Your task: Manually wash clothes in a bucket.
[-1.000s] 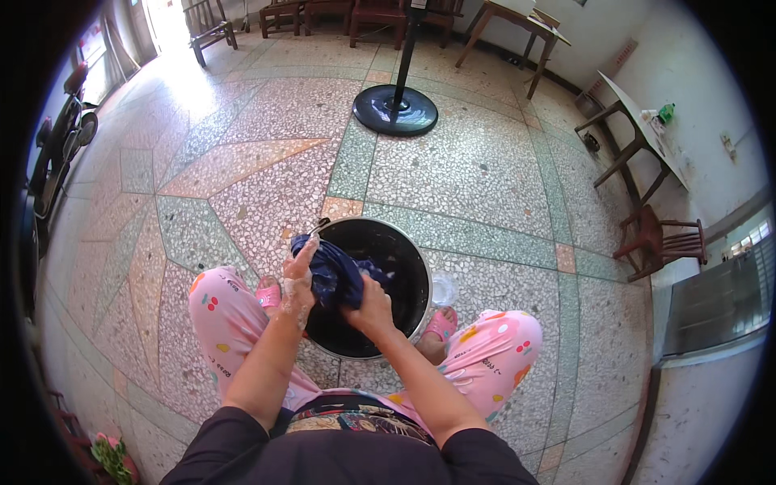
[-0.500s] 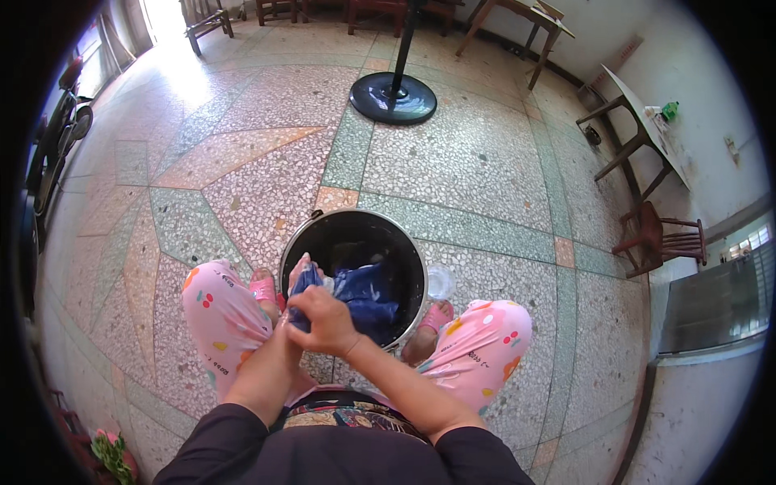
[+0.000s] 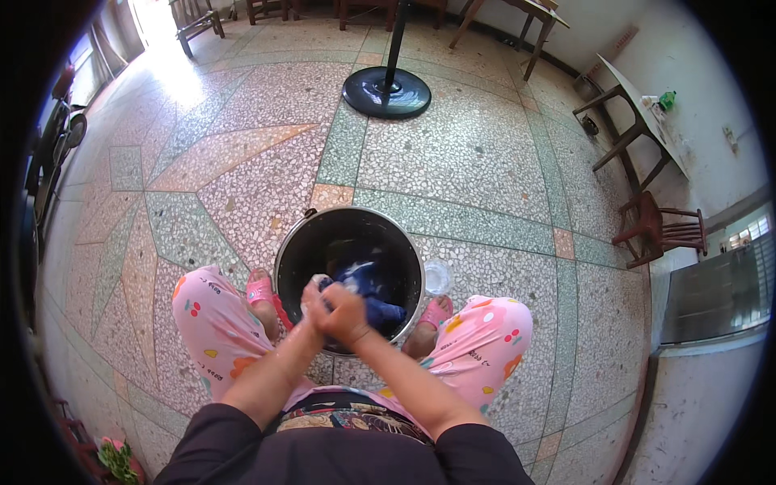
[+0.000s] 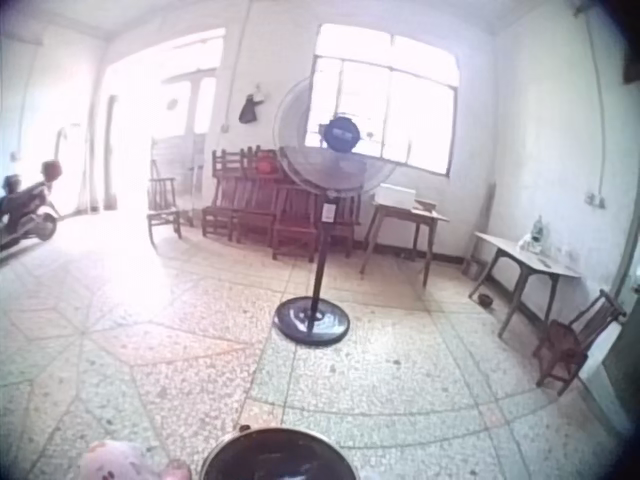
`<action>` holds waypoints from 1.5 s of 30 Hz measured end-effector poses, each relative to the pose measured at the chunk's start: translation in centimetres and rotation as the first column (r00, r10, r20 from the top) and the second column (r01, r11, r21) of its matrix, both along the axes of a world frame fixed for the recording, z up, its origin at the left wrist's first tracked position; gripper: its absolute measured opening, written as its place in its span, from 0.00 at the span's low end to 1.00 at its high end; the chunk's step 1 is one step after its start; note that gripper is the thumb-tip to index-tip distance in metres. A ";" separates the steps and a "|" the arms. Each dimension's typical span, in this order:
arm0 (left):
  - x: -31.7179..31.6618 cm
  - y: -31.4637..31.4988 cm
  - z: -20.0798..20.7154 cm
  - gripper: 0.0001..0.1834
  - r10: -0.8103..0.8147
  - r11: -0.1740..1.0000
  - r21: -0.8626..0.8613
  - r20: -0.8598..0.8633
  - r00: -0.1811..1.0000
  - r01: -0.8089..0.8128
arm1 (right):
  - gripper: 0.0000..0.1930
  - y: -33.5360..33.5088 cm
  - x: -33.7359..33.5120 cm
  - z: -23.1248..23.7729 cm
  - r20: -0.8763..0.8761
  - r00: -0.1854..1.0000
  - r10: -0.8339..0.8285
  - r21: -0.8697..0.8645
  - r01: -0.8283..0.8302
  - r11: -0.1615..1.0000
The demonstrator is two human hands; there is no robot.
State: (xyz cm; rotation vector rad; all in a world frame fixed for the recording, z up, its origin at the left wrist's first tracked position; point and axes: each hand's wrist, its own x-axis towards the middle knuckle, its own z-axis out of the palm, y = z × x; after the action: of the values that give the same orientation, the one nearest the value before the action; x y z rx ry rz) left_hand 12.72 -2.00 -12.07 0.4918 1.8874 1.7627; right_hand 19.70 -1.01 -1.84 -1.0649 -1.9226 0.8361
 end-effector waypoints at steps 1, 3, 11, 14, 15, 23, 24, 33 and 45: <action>0.2 -0.6 4.7 0.13 -0.212 0.958 -0.085 0.427 0.879 0.272 | 0.06 2.3 1.1 -0.8 -0.004 0.994 -0.111 0.033 0.111 0.993; 0.7 0.0 7.5 0.14 -0.290 0.907 0.016 0.750 0.595 0.421 | 0.10 6.1 2.3 -1.9 0.153 0.963 -0.223 -0.022 0.229 0.973; -1.3 1.3 8.2 0.40 -0.982 -0.116 -0.937 0.157 0.101 0.330 | 0.37 9.6 6.0 -1.9 0.806 0.468 0.363 -0.292 -0.218 0.931; -0.7 0.4 4.8 0.44 -0.959 -0.250 -0.926 0.276 0.057 0.282 | 0.44 7.1 5.2 -5.0 0.790 0.282 0.544 -0.539 -0.103 0.836; -0.6 1.0 3.8 0.44 -0.957 -0.258 -0.923 0.284 0.052 0.287 | 0.44 6.6 5.0 -6.4 0.793 0.275 0.543 -0.541 -0.089 0.836; -1.5 1.6 -6.9 0.31 -0.899 -0.391 -0.853 0.434 0.054 0.345 | 0.38 6.1 2.8 -14.8 0.719 0.114 0.685 -0.691 0.017 0.723; -1.5 2.5 -6.1 0.31 -0.893 -0.407 -0.846 0.448 0.045 0.346 | 0.37 6.0 3.1 -17.0 0.718 0.077 0.692 -0.695 0.020 0.719; -1.8 -0.3 -21.5 0.26 -0.839 -0.523 -0.774 0.542 -0.055 0.356 | 0.27 5.8 2.8 -17.3 0.619 0.225 0.753 -0.784 0.129 0.607; -2.8 5.9 -8.7 0.23 -0.817 -0.546 -0.714 0.569 -0.092 0.437 | 0.18 10.0 5.3 -20.0 0.437 0.090 0.895 -0.880 -0.167 0.446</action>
State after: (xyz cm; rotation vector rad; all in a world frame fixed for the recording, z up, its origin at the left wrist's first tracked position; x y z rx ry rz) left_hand 9.89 3.91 -20.72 1.3483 1.3173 -0.6796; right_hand 25.01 8.96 -21.86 -1.2320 -3.3947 1.7821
